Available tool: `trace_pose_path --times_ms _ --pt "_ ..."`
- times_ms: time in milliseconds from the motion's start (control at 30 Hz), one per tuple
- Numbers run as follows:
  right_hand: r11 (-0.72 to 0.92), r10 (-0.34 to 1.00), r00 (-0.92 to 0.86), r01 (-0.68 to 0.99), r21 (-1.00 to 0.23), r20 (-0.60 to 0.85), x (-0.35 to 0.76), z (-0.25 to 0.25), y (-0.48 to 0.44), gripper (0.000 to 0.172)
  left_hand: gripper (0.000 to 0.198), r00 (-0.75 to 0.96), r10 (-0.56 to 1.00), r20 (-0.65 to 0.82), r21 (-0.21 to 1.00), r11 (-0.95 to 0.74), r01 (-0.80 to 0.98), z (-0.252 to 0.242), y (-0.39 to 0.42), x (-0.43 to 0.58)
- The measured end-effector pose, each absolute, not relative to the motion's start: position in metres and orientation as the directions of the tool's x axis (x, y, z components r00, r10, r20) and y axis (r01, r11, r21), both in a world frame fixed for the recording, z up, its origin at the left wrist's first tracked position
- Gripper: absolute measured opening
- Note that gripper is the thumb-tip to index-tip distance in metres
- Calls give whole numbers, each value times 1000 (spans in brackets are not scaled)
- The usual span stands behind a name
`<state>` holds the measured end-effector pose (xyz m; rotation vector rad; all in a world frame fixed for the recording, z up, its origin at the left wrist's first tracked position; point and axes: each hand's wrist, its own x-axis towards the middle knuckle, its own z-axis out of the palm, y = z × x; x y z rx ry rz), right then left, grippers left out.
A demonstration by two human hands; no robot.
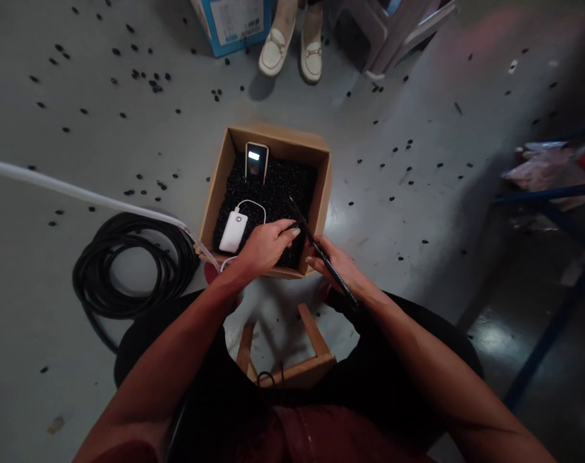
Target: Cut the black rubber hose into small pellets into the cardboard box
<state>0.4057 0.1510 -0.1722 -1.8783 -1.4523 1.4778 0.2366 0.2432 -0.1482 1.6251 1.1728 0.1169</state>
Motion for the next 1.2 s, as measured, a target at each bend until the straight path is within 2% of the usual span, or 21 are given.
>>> trace_pose_path --times_ms 367,833,1033,1200 --pt "-376 872 -52 566 -734 -487 406 -179 149 19 34 527 706 -473 778 54 626 -152 245 236" --pt "-413 831 6 675 -611 -555 405 -181 147 21 29 520 688 -506 741 38 671 -156 246 238" --pt "-387 842 21 719 -577 -539 407 -183 146 22 29 516 697 -497 722 2 692 -162 247 238" --pt "-378 840 7 723 -578 -542 410 -182 144 23 32 517 702 -491 753 43 656 -168 247 236"
